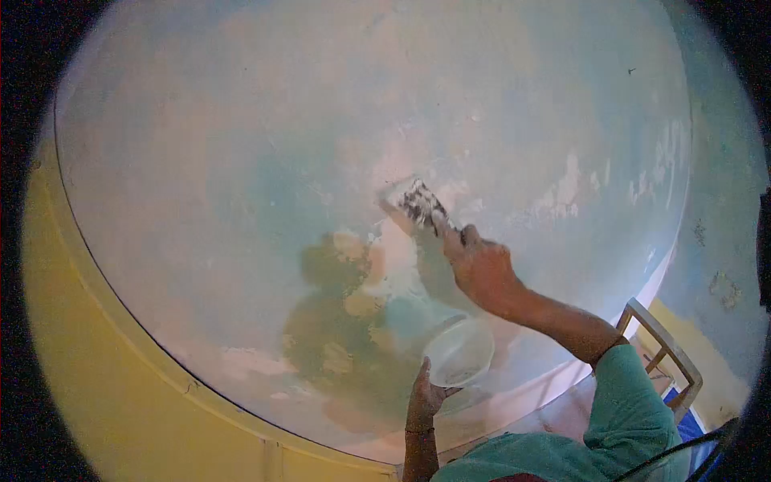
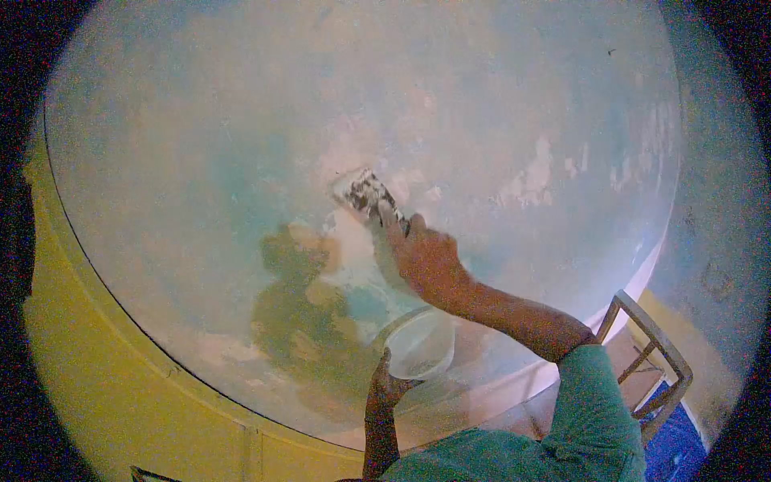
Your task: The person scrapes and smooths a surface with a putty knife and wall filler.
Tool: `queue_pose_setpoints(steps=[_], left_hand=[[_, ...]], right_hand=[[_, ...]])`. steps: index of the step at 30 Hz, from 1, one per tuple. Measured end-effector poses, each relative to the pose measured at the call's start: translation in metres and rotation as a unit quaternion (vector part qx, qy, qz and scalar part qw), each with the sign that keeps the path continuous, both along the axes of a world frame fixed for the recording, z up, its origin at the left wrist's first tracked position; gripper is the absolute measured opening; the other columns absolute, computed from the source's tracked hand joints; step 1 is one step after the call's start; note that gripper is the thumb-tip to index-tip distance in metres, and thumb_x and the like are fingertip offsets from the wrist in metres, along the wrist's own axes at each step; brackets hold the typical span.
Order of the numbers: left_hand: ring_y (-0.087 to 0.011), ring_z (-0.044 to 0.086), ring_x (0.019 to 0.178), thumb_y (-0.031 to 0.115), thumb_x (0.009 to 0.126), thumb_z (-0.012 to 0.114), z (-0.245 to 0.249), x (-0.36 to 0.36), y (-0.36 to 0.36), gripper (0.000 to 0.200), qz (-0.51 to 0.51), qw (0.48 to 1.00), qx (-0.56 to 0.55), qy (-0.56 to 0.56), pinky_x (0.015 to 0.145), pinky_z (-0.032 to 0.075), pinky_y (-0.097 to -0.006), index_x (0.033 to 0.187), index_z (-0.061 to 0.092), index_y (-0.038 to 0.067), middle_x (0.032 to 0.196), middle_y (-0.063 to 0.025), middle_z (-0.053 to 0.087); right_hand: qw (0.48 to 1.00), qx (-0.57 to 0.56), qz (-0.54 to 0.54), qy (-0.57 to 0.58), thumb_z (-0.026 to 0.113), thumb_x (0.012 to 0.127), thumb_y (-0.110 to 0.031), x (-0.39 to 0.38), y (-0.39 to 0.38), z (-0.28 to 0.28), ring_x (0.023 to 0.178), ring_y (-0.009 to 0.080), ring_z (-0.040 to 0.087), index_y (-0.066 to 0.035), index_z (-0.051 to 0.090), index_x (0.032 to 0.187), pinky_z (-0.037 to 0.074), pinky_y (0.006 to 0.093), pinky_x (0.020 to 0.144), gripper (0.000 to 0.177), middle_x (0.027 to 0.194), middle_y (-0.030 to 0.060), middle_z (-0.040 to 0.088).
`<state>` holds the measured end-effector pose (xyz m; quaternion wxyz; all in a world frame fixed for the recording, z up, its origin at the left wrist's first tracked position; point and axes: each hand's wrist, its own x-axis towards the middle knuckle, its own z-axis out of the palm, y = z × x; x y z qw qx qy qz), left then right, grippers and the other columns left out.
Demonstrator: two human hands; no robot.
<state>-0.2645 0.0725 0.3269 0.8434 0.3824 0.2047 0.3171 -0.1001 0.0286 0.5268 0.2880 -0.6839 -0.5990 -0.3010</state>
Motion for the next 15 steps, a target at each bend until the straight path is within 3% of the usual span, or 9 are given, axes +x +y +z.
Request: queue_pose_setpoints(steps=[5, 6, 7, 8, 11, 15], left_hand=[[-0.0325, 0.045, 0.108, 0.046, 0.086, 0.035, 0.000, -0.005, 0.002, 0.059, 0.015, 1.000, -0.005, 0.001, 0.082, 0.043, -0.0482, 0.128, 0.024, 0.006, 0.123, -0.0170, 0.039], [-0.0323, 0.046, 0.107, 0.046, 0.086, 0.036, -0.003, -0.006, 0.000, 0.059, 0.015, 1.000, 0.008, 0.000, 0.082, 0.044, -0.0478, 0.127, 0.024, 0.006, 0.123, -0.0170, 0.040], [-0.0322, 0.047, 0.106, 0.046, 0.086, 0.036, -0.010, -0.007, 0.003, 0.059, 0.013, 1.000, 0.021, -0.002, 0.081, 0.045, -0.0473, 0.127, 0.025, 0.006, 0.122, -0.0170, 0.040], [-0.0321, 0.047, 0.105, 0.046, 0.085, 0.036, -0.014, -0.007, 0.006, 0.059, 0.012, 0.999, 0.034, -0.004, 0.081, 0.045, -0.0469, 0.127, 0.025, 0.006, 0.122, -0.0171, 0.041], [-0.0317, 0.050, 0.102, 0.047, 0.086, 0.034, -0.006, -0.001, 0.005, 0.059, -0.010, 0.999, -0.005, -0.032, 0.081, 0.046, -0.0467, 0.127, 0.026, 0.005, 0.120, -0.0169, 0.042], [-0.0358, 0.042, 0.109, 0.053, 0.083, 0.036, 0.002, 0.000, 0.001, 0.067, -0.017, 0.999, 0.032, 0.022, 0.081, 0.043, -0.0504, 0.129, 0.022, 0.007, 0.126, -0.0183, 0.035]], right_hand=[[0.998, 0.063, -0.008, -0.028, 0.044, 0.076, -0.008, 0.019, -0.034, 0.070, 0.070, 0.0318, 0.057, -0.005, 0.044, 0.100, 0.045, 0.0413, 0.057, 0.024, 0.081, 0.0168, 0.055], [0.997, 0.073, -0.009, -0.011, 0.045, 0.077, -0.010, 0.024, -0.045, 0.090, 0.068, 0.0322, 0.056, -0.004, 0.044, 0.096, 0.044, 0.0422, 0.056, 0.020, 0.074, 0.0167, 0.055], [0.993, 0.081, -0.060, -0.066, 0.045, 0.077, -0.014, 0.038, -0.039, 0.101, 0.059, 0.0316, 0.058, -0.004, 0.044, 0.094, 0.046, 0.0435, 0.050, 0.019, 0.065, 0.0174, 0.056], [0.993, 0.075, -0.064, -0.059, 0.046, 0.077, -0.019, 0.049, -0.037, 0.112, 0.063, 0.0319, 0.058, -0.005, 0.048, 0.091, 0.046, 0.0443, 0.054, 0.020, 0.067, 0.0173, 0.056], [0.995, 0.034, -0.068, -0.067, 0.049, 0.072, -0.015, 0.075, -0.025, 0.137, 0.069, 0.0314, 0.056, -0.006, 0.053, 0.087, 0.044, 0.0435, 0.061, 0.018, 0.070, 0.0147, 0.057], [0.996, 0.014, -0.044, -0.072, 0.050, 0.070, -0.020, 0.098, -0.004, 0.156, 0.076, 0.0310, 0.056, -0.006, 0.057, 0.084, 0.044, 0.0435, 0.066, 0.021, 0.075, 0.0149, 0.058]])
